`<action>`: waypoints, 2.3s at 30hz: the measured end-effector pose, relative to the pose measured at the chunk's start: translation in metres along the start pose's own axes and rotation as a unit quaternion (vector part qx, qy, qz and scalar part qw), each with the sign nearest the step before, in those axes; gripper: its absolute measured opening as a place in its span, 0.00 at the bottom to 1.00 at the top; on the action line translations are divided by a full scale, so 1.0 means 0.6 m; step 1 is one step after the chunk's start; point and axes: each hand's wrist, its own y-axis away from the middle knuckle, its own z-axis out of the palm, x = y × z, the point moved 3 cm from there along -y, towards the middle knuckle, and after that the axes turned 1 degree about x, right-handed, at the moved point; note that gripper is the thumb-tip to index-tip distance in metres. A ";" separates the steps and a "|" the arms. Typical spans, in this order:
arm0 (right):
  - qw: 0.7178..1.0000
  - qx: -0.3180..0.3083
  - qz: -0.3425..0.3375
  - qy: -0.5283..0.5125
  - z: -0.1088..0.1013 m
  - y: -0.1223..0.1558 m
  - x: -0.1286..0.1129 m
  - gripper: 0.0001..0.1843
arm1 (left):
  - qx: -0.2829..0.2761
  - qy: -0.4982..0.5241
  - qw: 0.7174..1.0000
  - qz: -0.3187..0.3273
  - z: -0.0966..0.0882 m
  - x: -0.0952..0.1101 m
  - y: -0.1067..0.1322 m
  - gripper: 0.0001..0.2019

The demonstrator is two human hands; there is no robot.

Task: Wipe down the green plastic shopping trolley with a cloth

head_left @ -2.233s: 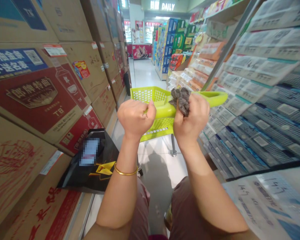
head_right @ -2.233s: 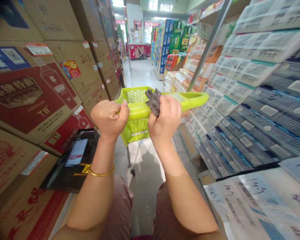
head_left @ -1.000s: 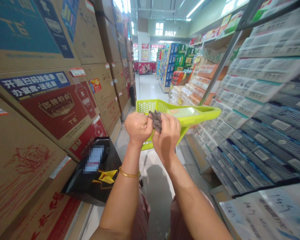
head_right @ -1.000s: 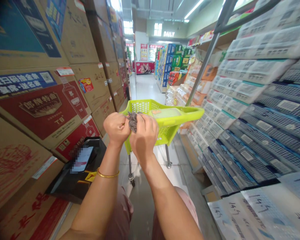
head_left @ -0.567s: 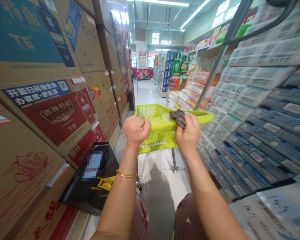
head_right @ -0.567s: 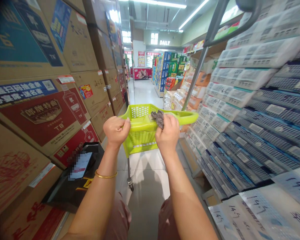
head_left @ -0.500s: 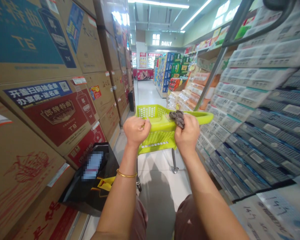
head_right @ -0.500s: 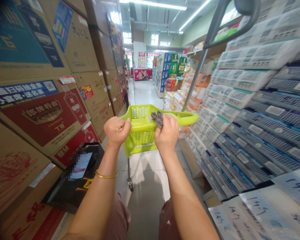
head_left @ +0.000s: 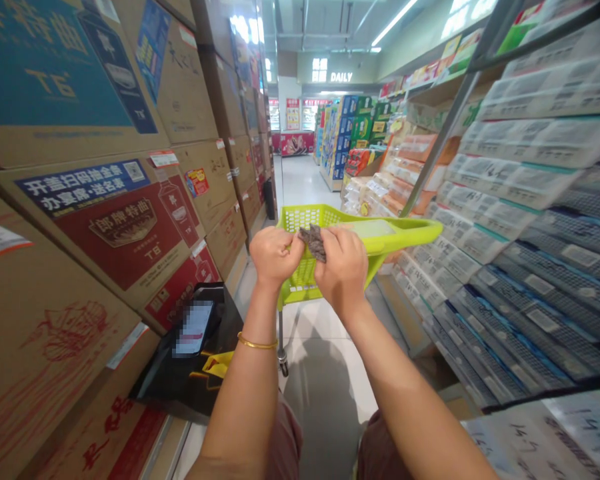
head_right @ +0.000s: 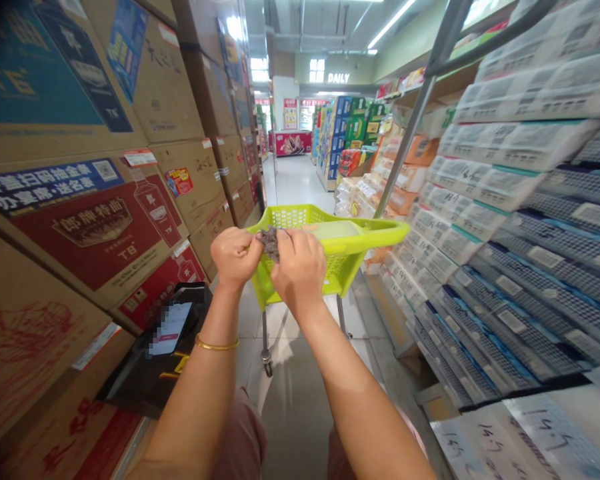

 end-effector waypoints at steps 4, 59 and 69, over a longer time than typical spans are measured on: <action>0.998 0.025 0.060 0.007 -0.015 -0.005 0.054 0.19 | 0.013 0.011 1.000 0.005 0.001 0.001 -0.002 0.22; 0.998 0.015 -0.041 -0.051 -0.018 -0.007 -0.006 0.17 | 0.007 -0.089 0.996 -0.011 -0.023 0.038 0.013 0.09; 0.991 0.087 0.092 -0.036 -0.045 -0.009 0.110 0.13 | 0.020 -0.041 0.999 -0.022 -0.026 0.027 0.008 0.11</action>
